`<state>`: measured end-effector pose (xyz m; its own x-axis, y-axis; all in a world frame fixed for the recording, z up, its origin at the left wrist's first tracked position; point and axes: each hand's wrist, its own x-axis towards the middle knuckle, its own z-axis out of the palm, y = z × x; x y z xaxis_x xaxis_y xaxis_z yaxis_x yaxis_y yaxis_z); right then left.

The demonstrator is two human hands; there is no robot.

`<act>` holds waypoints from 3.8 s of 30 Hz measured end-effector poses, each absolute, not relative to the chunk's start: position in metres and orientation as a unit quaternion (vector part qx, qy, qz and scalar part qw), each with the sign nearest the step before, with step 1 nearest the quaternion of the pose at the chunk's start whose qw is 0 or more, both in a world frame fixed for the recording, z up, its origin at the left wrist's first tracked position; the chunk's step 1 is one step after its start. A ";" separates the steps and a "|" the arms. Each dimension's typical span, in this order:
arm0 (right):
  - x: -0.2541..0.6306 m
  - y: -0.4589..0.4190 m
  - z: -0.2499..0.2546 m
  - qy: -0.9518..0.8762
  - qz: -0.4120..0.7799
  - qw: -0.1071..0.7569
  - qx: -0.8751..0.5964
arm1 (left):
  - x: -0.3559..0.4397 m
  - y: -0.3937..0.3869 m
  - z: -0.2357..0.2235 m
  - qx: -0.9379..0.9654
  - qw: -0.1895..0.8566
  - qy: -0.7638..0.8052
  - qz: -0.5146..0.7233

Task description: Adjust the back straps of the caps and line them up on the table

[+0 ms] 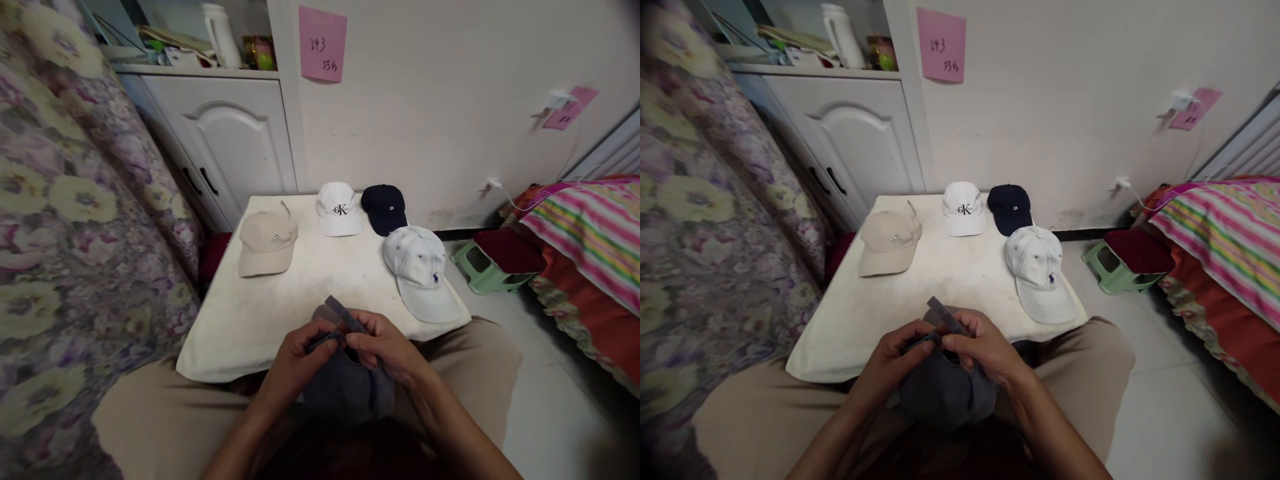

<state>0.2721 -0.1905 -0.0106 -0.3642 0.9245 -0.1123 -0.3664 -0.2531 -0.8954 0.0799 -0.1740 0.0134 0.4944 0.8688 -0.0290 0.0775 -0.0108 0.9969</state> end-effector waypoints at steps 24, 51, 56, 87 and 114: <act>0.258 -0.191 -0.015 -0.382 0.677 0.508 -0.371 | 0.082 -0.176 0.012 0.727 0.443 0.439 0.288; 0.251 -0.192 -0.014 -0.347 0.672 0.522 -0.394 | 0.088 -0.187 -0.013 0.846 0.055 0.398 0.349; 0.251 -0.193 -0.018 -0.355 0.665 0.522 -0.399 | 0.088 -0.186 -0.014 0.834 0.071 0.412 0.359; 0.293 -0.186 0.003 -0.431 0.577 0.539 -0.438 | 0.077 -0.184 0.007 0.686 0.356 0.480 0.416; 0.261 -0.186 -0.014 -0.321 0.774 0.464 -0.287 | 0.084 -0.186 0.000 0.693 0.358 0.408 0.474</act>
<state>0.2607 -0.1858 -0.0138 -0.4052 0.9025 -0.1463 -0.5349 -0.3638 -0.7626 0.0840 -0.1857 0.0001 0.2182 0.9050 0.3651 0.2253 -0.4107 0.8835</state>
